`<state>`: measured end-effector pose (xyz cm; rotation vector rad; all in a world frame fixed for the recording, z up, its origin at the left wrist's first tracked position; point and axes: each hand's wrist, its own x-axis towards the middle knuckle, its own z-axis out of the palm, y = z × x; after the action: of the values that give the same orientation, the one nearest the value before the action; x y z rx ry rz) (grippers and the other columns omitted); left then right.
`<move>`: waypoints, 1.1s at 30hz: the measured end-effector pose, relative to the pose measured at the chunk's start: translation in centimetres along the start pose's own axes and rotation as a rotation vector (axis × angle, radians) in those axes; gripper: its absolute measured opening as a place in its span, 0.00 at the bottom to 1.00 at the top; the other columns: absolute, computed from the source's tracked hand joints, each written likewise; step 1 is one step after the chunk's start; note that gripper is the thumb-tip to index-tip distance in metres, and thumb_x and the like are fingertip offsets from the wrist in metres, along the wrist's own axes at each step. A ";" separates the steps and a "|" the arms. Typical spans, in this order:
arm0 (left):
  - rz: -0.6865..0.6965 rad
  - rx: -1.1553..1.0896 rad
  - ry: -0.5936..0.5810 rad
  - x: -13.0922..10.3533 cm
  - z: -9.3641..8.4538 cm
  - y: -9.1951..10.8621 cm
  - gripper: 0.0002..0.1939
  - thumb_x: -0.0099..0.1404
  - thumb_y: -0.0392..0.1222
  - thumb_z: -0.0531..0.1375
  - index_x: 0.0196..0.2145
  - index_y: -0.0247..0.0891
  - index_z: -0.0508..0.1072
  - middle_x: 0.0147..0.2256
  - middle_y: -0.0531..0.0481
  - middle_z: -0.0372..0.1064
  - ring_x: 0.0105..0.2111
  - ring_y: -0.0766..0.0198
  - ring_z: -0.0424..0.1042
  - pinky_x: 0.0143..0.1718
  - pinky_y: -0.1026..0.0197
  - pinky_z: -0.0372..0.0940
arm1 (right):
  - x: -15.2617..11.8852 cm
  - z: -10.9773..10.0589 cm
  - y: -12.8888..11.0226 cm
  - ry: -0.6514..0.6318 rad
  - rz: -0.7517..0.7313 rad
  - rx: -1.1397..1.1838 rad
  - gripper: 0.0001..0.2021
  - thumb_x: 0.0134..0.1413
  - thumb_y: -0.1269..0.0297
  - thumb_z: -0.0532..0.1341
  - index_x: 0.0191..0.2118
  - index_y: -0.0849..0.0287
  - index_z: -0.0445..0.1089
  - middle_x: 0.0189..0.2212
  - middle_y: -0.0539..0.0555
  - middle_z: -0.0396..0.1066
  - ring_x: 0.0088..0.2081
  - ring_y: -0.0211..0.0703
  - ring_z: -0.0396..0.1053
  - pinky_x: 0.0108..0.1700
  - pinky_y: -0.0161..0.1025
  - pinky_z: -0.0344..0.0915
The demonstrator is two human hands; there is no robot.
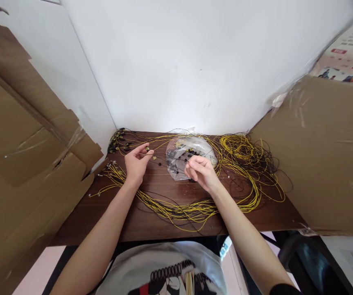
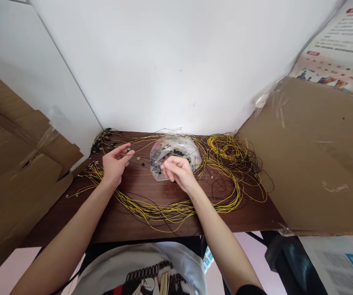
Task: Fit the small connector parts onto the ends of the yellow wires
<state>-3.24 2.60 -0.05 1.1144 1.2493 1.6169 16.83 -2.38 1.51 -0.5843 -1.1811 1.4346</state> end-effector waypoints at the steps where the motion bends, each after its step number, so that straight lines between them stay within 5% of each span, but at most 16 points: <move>1: 0.007 0.007 -0.004 0.0 0.0 0.0 0.23 0.44 0.41 0.68 0.40 0.33 0.76 0.28 0.51 0.65 0.23 0.73 0.59 0.17 0.71 0.53 | 0.1 -0.1 0.1 0.049 0.011 -0.034 0.08 0.50 0.61 0.63 0.27 0.61 0.72 0.09 0.43 0.59 0.12 0.29 0.50 0.21 0.33 0.54; 8: 0.004 0.047 -0.074 -0.5 0.4 0.1 0.23 0.44 0.40 0.67 0.41 0.34 0.76 0.29 0.49 0.68 0.22 0.72 0.60 0.21 0.68 0.57 | 0.6 -0.9 0.5 0.419 -0.116 -0.237 0.12 0.47 0.57 0.64 0.31 0.61 0.72 0.21 0.51 0.71 0.20 0.35 0.65 0.24 0.33 0.62; 20: -0.187 -0.051 -0.573 -1.8 0.4 1.9 0.22 0.45 0.39 0.68 0.41 0.33 0.77 0.30 0.46 0.72 0.25 0.68 0.64 0.22 0.67 0.58 | 0.9 -1.7 0.4 0.592 -0.087 -0.184 0.13 0.45 0.55 0.65 0.31 0.62 0.72 0.19 0.48 0.67 0.17 0.29 0.56 0.17 0.29 0.50; 33: -0.430 -0.504 -0.510 -1.3 0.1 2.1 0.18 0.47 0.31 0.68 0.38 0.32 0.76 0.32 0.47 0.72 0.30 0.71 0.69 0.32 0.69 0.65 | 0.8 -1.6 0.1 0.550 -0.083 -0.120 0.11 0.45 0.57 0.64 0.30 0.62 0.72 0.17 0.47 0.63 0.17 0.30 0.54 0.18 0.31 0.47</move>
<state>-2.92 1.01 1.79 0.7943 0.6357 1.1299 17.95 -1.10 1.06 -0.9322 -0.8400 1.0406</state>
